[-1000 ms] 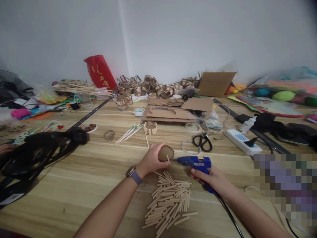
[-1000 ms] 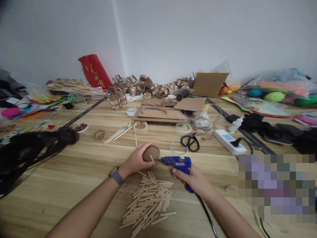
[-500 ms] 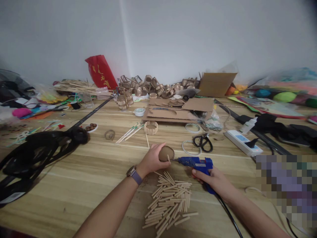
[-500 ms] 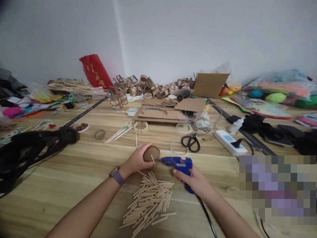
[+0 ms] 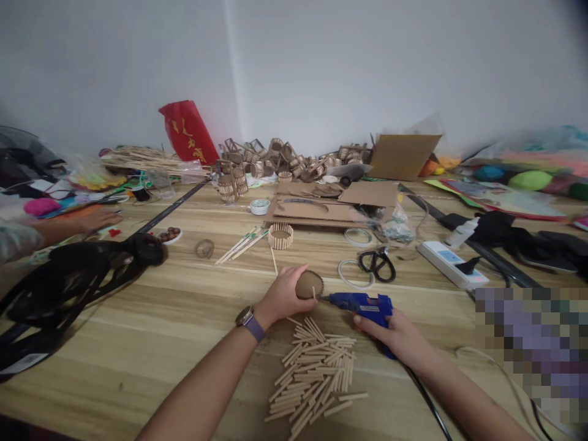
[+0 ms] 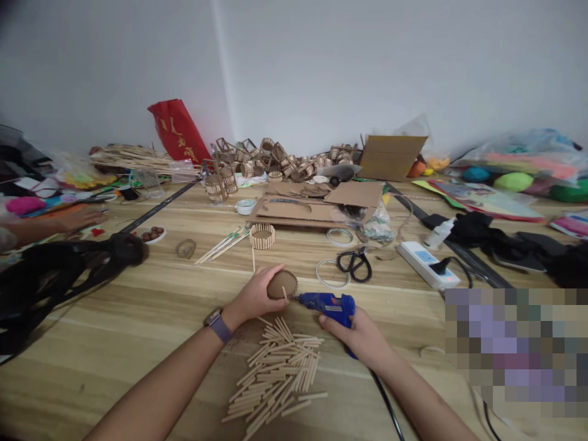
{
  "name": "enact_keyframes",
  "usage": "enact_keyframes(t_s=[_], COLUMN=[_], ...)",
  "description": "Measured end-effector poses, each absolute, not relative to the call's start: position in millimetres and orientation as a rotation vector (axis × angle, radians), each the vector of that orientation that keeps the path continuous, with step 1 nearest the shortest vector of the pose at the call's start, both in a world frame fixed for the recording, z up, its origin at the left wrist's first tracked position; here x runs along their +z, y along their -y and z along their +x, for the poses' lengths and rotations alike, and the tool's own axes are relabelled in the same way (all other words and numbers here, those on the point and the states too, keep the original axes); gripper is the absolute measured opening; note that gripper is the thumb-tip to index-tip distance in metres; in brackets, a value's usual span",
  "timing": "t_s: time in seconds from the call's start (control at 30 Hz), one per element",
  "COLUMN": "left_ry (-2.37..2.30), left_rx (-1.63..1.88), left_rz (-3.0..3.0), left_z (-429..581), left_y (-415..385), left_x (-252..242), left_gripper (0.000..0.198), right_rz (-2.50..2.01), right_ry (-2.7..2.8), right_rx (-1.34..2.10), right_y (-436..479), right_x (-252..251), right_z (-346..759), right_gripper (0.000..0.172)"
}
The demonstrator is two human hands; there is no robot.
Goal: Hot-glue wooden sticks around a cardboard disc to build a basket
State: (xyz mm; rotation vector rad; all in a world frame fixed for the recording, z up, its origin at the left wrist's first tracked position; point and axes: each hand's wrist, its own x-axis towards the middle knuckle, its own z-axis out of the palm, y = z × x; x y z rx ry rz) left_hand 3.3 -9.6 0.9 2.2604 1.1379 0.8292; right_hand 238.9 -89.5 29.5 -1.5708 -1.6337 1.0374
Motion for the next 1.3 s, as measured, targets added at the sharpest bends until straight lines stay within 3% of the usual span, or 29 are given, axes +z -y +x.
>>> enact_keyframes(t_s=[0.37,1.3], left_ry=[-1.133,-1.131], left_rx=[0.836,0.822], left_rz=[2.248,2.260], left_z=[3.2,3.6], left_y=[10.0,10.0], left_x=[1.3,2.3], left_gripper=[0.077,0.077], right_rz=[-1.596,-1.560], right_ry=[1.624,1.708], right_rx=[0.984,0.926], right_y=[90.2,88.5], right_x=[32.4,30.8], right_z=[238.7,236.3], right_gripper=[0.044,0.046])
